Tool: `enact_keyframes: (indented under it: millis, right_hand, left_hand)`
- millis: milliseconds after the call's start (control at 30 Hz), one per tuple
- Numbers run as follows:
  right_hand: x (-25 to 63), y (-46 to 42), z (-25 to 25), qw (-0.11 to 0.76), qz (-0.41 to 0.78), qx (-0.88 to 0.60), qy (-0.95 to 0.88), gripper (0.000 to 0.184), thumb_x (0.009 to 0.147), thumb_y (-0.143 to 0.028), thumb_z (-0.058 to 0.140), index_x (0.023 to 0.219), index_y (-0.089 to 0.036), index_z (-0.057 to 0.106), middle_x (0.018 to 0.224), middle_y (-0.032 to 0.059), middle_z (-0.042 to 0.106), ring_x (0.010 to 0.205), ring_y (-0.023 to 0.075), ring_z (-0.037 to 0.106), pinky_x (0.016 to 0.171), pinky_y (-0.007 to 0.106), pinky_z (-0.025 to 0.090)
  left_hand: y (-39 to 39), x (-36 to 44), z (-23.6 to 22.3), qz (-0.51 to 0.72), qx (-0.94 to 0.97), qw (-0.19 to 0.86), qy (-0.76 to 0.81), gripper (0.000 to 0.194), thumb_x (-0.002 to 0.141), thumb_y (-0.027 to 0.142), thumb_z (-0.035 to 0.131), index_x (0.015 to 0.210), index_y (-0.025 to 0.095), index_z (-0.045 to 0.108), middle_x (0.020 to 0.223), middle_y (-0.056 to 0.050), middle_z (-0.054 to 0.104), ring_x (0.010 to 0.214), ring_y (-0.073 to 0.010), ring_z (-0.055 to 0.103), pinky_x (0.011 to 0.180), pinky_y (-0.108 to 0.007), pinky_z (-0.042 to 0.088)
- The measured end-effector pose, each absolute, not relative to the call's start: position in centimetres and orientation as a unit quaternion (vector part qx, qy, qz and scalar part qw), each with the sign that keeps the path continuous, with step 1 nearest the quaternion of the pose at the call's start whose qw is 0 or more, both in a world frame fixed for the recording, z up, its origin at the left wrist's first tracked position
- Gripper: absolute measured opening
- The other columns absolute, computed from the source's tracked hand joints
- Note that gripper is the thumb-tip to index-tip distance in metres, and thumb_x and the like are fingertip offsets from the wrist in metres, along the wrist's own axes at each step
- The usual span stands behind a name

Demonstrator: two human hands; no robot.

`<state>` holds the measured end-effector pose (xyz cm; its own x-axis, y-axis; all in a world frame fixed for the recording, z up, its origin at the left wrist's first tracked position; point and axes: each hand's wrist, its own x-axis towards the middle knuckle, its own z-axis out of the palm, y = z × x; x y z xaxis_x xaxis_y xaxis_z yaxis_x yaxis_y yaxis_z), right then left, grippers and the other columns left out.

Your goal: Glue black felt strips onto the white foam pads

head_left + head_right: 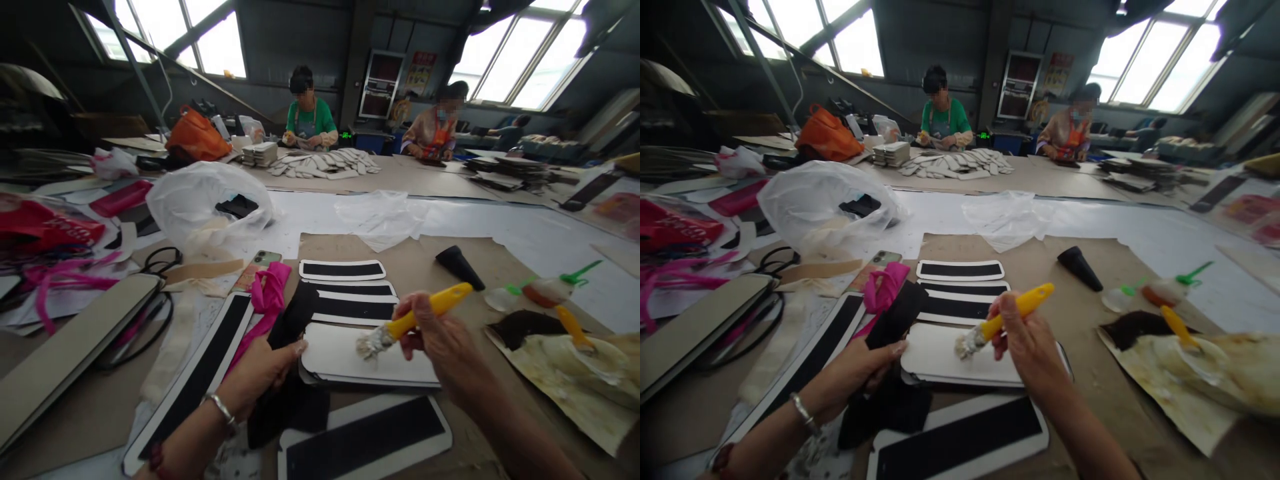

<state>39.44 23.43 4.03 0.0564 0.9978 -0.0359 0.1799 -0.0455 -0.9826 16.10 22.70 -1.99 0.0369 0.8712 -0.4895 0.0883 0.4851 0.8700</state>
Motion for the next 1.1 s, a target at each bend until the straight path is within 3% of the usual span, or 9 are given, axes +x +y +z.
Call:
enact_keyframes:
  millis: [200, 467, 700, 900, 1100]
  right_hand:
    - [34.5, 21.9, 0.2, 0.468, 0.537, -0.53, -0.459, 0.036, 0.075, -0.054, 0.055, 0.08, -0.018, 0.047, 0.064, -0.0026, 0.054, 0.053, 0.0119, 0.055, 0.051, 0.027, 0.05]
    - [37.0, 20.6, 0.5, 0.424, 0.325, -0.657, -0.531, 0.033, 0.074, -0.051, 0.054, 0.078, -0.019, 0.051, 0.064, 0.0, 0.056, 0.051, 0.0175, 0.06, 0.052, 0.03, 0.047]
    - [35.9, 19.9, 0.4, 0.433, 0.381, -0.63, -0.52, 0.034, 0.074, -0.052, 0.054, 0.079, -0.019, 0.052, 0.065, 0.0017, 0.059, 0.053, 0.0187, 0.062, 0.053, 0.03, 0.051]
    - [41.9, 19.8, -0.2, 0.364, 0.081, -0.723, -0.581, 0.033, 0.078, -0.051, 0.046, 0.076, -0.019, 0.057, 0.062, 0.0043, 0.062, 0.054, 0.0214, 0.062, 0.053, 0.032, 0.047]
    - [44.2, 19.0, 0.3, 0.327, -0.123, -0.668, -0.658, 0.029, 0.088, -0.042, 0.039, 0.08, -0.019, 0.055, 0.075, 0.0074, 0.063, 0.069, 0.0196, 0.063, 0.064, 0.031, 0.051]
  left_hand:
    - [21.6, 17.6, -2.5, 0.361, 0.39, 0.596, 0.602, 0.028, 0.062, 0.039, 0.061, 0.052, 0.017, 0.045, 0.039, 0.006, 0.043, 0.035, -0.0056, 0.036, 0.038, -0.018, 0.026]
    - [20.8, 17.9, -2.9, 0.367, 0.399, 0.602, 0.587, 0.028, 0.062, 0.037, 0.057, 0.046, 0.017, 0.045, 0.038, 0.005, 0.043, 0.036, -0.0062, 0.036, 0.04, -0.02, 0.026]
    - [20.4, 17.8, -2.3, 0.345, 0.413, 0.6, 0.592, 0.03, 0.062, 0.037, 0.057, 0.042, 0.018, 0.045, 0.037, 0.004, 0.043, 0.037, -0.0082, 0.038, 0.043, -0.022, 0.028]
    - [20.2, 17.6, -2.7, 0.335, 0.41, 0.592, 0.607, 0.035, 0.063, 0.042, 0.055, 0.041, 0.019, 0.043, 0.035, 0.004, 0.041, 0.038, -0.0095, 0.036, 0.044, -0.024, 0.028]
    - [20.4, 17.4, -2.8, 0.325, 0.42, 0.589, 0.609, 0.038, 0.065, 0.045, 0.056, 0.041, 0.019, 0.044, 0.037, 0.003, 0.043, 0.039, -0.0104, 0.038, 0.046, -0.025, 0.028]
